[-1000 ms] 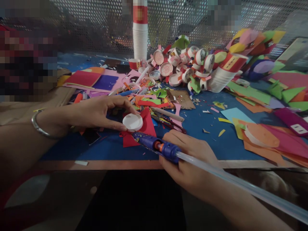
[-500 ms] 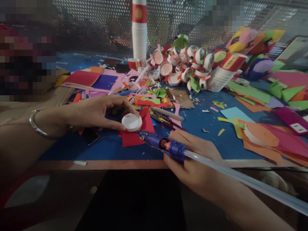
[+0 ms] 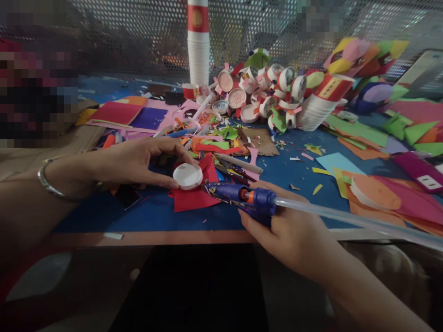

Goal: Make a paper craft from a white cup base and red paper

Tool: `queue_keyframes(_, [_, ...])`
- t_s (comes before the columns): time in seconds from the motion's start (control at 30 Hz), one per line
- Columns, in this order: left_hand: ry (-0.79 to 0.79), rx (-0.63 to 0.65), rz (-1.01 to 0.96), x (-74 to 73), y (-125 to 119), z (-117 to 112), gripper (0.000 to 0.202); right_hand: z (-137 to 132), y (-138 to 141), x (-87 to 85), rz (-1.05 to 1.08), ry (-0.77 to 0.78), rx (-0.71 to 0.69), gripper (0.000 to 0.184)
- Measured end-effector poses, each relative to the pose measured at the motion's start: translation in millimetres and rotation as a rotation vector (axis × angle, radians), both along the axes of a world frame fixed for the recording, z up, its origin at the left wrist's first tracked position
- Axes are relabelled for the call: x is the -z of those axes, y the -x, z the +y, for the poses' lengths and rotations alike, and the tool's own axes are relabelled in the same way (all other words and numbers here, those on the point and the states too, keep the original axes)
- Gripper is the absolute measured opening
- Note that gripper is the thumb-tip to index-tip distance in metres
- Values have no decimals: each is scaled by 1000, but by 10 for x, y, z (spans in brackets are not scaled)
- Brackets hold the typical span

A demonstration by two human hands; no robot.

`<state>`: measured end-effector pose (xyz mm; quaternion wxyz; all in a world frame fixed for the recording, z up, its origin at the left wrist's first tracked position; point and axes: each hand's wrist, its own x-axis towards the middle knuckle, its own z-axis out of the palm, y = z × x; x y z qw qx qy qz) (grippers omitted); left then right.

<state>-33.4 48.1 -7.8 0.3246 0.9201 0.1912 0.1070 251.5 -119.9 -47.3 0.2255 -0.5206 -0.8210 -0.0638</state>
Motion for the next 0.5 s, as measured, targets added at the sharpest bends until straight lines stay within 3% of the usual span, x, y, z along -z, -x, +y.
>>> queue_keyframes(0.27, [13, -8, -2, -5, 4, -8, 39, 31, 12, -108, 36, 90, 3, 57])
queue_keyframes(0.5, [72, 3, -12, 8, 9, 1, 39, 71, -15, -153, 57, 189, 18, 53])
